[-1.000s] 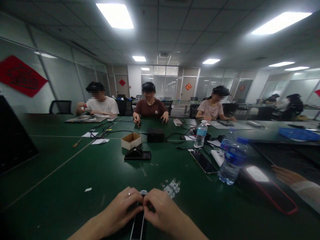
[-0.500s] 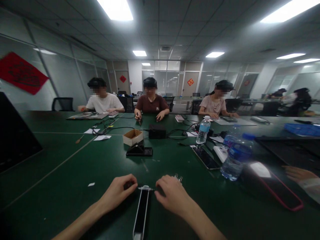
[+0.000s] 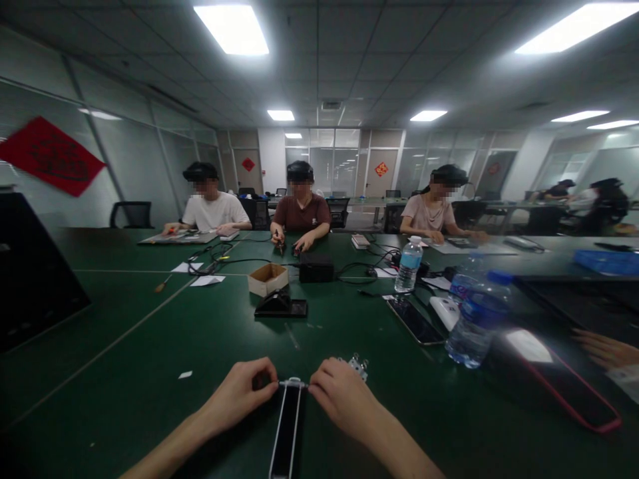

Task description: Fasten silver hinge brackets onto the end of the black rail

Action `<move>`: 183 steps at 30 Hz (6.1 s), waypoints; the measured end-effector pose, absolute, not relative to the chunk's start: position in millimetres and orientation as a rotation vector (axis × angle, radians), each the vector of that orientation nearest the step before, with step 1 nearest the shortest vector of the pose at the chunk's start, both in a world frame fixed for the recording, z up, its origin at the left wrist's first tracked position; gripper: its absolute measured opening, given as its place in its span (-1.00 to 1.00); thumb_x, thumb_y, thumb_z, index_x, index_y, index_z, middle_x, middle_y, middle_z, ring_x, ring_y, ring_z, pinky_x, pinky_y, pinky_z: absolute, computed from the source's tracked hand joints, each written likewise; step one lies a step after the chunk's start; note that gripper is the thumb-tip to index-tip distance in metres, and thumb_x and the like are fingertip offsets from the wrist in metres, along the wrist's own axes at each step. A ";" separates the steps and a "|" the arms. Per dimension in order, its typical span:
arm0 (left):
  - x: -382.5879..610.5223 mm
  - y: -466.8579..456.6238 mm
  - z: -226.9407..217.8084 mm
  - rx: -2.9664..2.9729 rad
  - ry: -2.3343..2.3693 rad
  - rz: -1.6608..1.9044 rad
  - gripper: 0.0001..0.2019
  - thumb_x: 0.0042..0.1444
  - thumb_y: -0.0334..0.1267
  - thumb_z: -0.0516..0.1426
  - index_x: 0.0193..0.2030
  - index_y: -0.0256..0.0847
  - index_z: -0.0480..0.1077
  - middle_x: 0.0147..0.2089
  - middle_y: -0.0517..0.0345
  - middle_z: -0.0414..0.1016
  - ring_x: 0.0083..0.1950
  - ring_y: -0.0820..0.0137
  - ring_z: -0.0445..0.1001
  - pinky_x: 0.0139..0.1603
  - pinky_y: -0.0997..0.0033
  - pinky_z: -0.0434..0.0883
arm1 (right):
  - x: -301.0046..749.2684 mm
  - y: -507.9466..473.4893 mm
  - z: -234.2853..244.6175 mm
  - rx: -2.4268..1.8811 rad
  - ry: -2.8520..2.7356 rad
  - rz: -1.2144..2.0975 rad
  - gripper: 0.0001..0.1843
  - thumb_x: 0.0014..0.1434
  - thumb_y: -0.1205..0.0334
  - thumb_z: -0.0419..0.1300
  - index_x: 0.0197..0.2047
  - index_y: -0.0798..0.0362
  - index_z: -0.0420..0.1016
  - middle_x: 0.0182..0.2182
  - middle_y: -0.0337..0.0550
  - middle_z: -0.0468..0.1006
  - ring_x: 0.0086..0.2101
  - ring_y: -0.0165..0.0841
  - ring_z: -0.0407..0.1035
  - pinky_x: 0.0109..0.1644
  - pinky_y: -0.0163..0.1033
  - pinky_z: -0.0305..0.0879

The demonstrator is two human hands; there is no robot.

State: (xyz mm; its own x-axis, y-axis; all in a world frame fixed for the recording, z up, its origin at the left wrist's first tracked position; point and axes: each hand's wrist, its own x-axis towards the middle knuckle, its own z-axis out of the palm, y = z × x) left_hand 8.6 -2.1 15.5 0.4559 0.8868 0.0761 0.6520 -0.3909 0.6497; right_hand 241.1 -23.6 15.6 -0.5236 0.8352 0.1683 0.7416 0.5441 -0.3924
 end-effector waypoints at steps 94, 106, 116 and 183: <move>12.6 1.2 5.7 2.151 1.234 0.562 -0.88 0.11 -0.25 0.10 -0.28 -0.23 0.42 -0.42 0.26 0.43 -0.41 0.45 0.35 -0.40 0.53 0.25 | 232.4 -19.6 0.3 -1.285 -2.401 0.307 -0.88 0.23 0.29 0.14 -0.16 0.06 0.46 -0.22 -0.13 0.49 -0.18 -0.27 0.34 -0.10 -0.17 0.29; 9.4 3.5 9.0 2.238 1.216 0.497 -0.81 0.18 -0.19 0.06 -0.20 -0.18 0.46 -0.27 0.17 0.48 -0.33 0.36 0.39 -0.30 0.45 0.30 | 332.7 7.5 20.9 -1.604 -2.290 0.209 -0.80 0.21 0.33 0.07 -0.19 0.03 0.52 -0.21 -0.11 0.48 -0.19 -0.28 0.36 -0.10 -0.16 0.29; 9.8 2.0 8.1 2.218 1.233 0.505 -0.83 0.20 -0.22 0.08 -0.21 -0.20 0.47 -0.26 0.16 0.47 -0.31 0.37 0.39 -0.30 0.47 0.32 | 327.1 4.5 22.3 -1.702 -2.296 0.388 -0.84 0.14 0.23 0.17 -0.25 -0.03 0.58 -0.28 -0.14 0.48 -0.23 -0.27 0.37 -0.18 -0.18 0.30; -12.0 8.7 17.2 2.504 0.995 0.581 -0.83 0.16 -0.32 0.10 -0.16 -0.19 0.49 -0.21 0.13 0.54 -0.24 0.38 0.48 -0.16 0.44 0.38 | 252.0 -18.4 8.6 -1.019 -2.295 0.071 -0.89 0.17 0.40 0.09 -0.27 0.08 0.44 -0.32 -0.10 0.50 -0.28 -0.30 0.34 -0.24 -0.21 0.25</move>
